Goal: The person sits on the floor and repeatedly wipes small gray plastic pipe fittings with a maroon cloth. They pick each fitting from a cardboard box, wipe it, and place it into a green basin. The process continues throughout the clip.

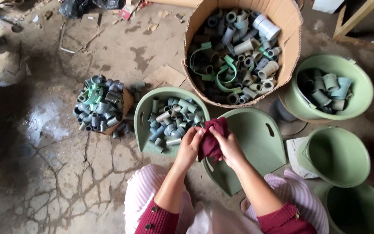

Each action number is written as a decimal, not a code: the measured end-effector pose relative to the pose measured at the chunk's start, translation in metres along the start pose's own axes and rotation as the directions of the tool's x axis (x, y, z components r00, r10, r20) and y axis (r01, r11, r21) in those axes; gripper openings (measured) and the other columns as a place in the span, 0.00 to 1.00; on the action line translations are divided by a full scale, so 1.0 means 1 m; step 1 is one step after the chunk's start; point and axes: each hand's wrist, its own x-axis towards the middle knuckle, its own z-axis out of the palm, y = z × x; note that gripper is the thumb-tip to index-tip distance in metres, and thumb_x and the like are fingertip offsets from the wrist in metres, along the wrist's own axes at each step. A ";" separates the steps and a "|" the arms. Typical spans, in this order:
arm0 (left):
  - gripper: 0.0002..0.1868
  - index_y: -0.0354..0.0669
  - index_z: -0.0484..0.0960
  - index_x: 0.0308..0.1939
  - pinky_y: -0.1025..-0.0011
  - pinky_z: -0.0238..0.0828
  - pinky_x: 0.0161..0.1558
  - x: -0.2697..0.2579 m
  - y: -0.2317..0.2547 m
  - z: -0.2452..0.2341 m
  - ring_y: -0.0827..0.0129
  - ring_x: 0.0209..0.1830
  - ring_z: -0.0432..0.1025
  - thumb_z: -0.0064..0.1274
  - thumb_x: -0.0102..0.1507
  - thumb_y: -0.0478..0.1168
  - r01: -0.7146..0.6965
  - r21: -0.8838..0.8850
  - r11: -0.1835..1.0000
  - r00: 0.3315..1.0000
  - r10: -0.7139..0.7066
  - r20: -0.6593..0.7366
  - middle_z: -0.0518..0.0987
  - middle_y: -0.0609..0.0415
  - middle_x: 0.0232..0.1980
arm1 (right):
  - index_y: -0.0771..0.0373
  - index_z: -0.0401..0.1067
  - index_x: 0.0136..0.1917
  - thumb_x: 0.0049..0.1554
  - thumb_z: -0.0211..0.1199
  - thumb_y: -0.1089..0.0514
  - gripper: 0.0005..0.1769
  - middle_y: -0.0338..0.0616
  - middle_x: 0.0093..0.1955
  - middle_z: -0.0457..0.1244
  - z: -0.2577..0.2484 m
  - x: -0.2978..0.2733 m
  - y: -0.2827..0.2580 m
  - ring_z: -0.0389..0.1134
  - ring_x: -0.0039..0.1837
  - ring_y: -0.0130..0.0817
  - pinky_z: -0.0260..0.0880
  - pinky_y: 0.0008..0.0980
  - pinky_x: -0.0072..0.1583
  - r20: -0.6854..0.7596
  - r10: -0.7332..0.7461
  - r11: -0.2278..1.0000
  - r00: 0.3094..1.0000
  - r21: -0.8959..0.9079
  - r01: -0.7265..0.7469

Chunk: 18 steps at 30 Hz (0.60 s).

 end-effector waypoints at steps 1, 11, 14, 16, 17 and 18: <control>0.09 0.40 0.73 0.34 0.75 0.62 0.31 0.000 -0.001 -0.002 0.72 0.27 0.62 0.40 0.62 0.41 0.008 0.002 1.000 1.000 -0.008 -0.008 0.69 0.55 0.24 | 0.73 0.61 0.46 0.46 0.60 0.44 0.29 0.60 0.33 0.59 -0.001 0.005 0.011 0.58 0.18 0.36 0.56 0.20 0.14 0.007 0.009 1.000 1.000 -0.002 -0.009; 0.12 0.40 0.68 0.31 0.65 0.60 0.33 0.001 0.004 -0.016 0.63 0.25 0.60 0.38 0.62 0.45 -0.047 0.151 0.987 0.973 0.079 -0.216 0.67 0.48 0.23 | 0.62 0.67 0.32 0.41 0.65 0.43 0.20 0.45 0.23 0.57 0.010 -0.010 0.005 0.58 0.29 0.30 0.59 0.31 0.32 0.327 -0.355 0.862 0.876 -0.248 0.442; 0.13 0.40 0.68 0.29 0.66 0.60 0.32 0.001 0.014 -0.014 0.65 0.24 0.60 0.38 0.63 0.44 -0.054 0.144 0.988 0.969 0.087 -0.232 0.66 0.50 0.22 | 0.63 0.67 0.39 0.35 0.71 0.45 0.25 0.46 0.26 0.60 0.013 -0.011 0.004 0.59 0.32 0.30 0.61 0.32 0.35 0.349 -0.455 0.821 0.819 -0.193 0.538; 0.13 0.41 0.68 0.28 0.67 0.60 0.31 -0.002 0.015 -0.011 0.66 0.24 0.60 0.38 0.63 0.44 -0.056 0.140 0.989 0.966 0.089 -0.243 0.66 0.51 0.21 | 0.62 0.68 0.43 0.34 0.72 0.47 0.27 0.44 0.28 0.61 0.014 -0.012 0.008 0.61 0.33 0.30 0.62 0.31 0.37 0.359 -0.472 0.817 0.805 -0.163 0.552; 0.14 0.42 0.67 0.27 0.70 0.59 0.32 -0.002 0.013 -0.009 0.68 0.25 0.59 0.34 0.64 0.44 -0.078 0.117 0.990 0.962 0.106 -0.250 0.63 0.53 0.21 | 0.62 0.67 0.42 0.39 0.68 0.46 0.23 0.46 0.30 0.62 0.015 -0.011 0.008 0.62 0.36 0.35 0.63 0.35 0.41 0.260 -0.437 0.847 0.861 -0.205 0.491; 0.15 0.42 0.66 0.26 0.72 0.58 0.32 -0.003 0.010 -0.006 0.70 0.26 0.58 0.30 0.65 0.43 -0.101 0.093 0.991 0.959 0.122 -0.257 0.61 0.55 0.20 | 0.61 0.66 0.41 0.44 0.64 0.45 0.19 0.48 0.33 0.62 0.016 -0.011 0.008 0.64 0.40 0.39 0.63 0.39 0.45 0.157 -0.397 0.873 0.904 -0.239 0.425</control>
